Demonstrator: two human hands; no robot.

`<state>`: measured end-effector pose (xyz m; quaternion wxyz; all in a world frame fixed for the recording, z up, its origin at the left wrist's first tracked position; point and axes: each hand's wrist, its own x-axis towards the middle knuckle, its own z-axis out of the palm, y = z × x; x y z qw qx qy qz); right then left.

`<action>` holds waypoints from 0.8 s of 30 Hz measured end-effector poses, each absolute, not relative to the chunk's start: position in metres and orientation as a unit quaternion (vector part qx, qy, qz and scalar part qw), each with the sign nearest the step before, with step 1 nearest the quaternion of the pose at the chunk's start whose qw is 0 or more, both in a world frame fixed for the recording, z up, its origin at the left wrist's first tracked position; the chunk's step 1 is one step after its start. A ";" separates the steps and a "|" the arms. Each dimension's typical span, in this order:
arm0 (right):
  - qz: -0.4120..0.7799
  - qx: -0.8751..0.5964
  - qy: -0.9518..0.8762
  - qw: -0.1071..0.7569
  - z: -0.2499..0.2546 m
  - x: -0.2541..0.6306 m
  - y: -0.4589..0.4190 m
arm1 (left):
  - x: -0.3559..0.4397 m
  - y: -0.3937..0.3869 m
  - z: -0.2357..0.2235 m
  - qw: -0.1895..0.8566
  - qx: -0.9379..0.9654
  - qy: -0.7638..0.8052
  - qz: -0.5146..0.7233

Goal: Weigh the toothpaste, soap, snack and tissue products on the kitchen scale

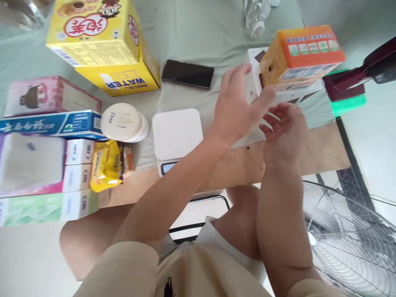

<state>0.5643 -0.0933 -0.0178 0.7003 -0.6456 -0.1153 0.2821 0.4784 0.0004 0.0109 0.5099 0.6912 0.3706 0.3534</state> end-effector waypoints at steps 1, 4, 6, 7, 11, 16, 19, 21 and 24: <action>0.258 -0.652 -0.107 0.705 -0.020 0.572 -0.093 | 0.496 0.010 0.013 0.497 0.706 0.365 0.348; 0.216 -0.650 -0.087 0.723 -0.024 0.582 -0.091 | 0.536 0.037 0.019 0.473 0.762 0.321 0.304; 0.209 -0.650 -0.092 0.725 -0.026 0.583 -0.091 | 0.552 0.054 0.018 0.463 0.793 0.288 0.271; 0.211 -0.655 -0.100 0.719 -0.027 0.582 -0.091 | 0.557 0.062 0.016 0.458 0.805 0.273 0.258; 0.221 -0.682 -0.139 0.683 -0.034 0.584 -0.095 | 0.560 0.081 0.010 0.459 0.828 0.240 0.216; 0.222 -0.686 -0.147 0.677 -0.045 0.591 -0.099 | 0.543 0.071 0.020 0.425 0.848 0.247 0.198; 0.228 -0.671 -0.125 0.694 -0.044 0.591 -0.095 | 0.533 0.068 0.026 0.412 0.865 0.230 0.168; 0.216 -0.648 -0.116 0.721 -0.041 0.592 -0.089 | 0.529 0.069 0.024 0.437 0.854 0.220 0.176; 0.179 -0.640 -0.135 0.735 -0.036 0.598 -0.079 | 0.527 0.070 0.016 0.501 0.812 0.204 0.218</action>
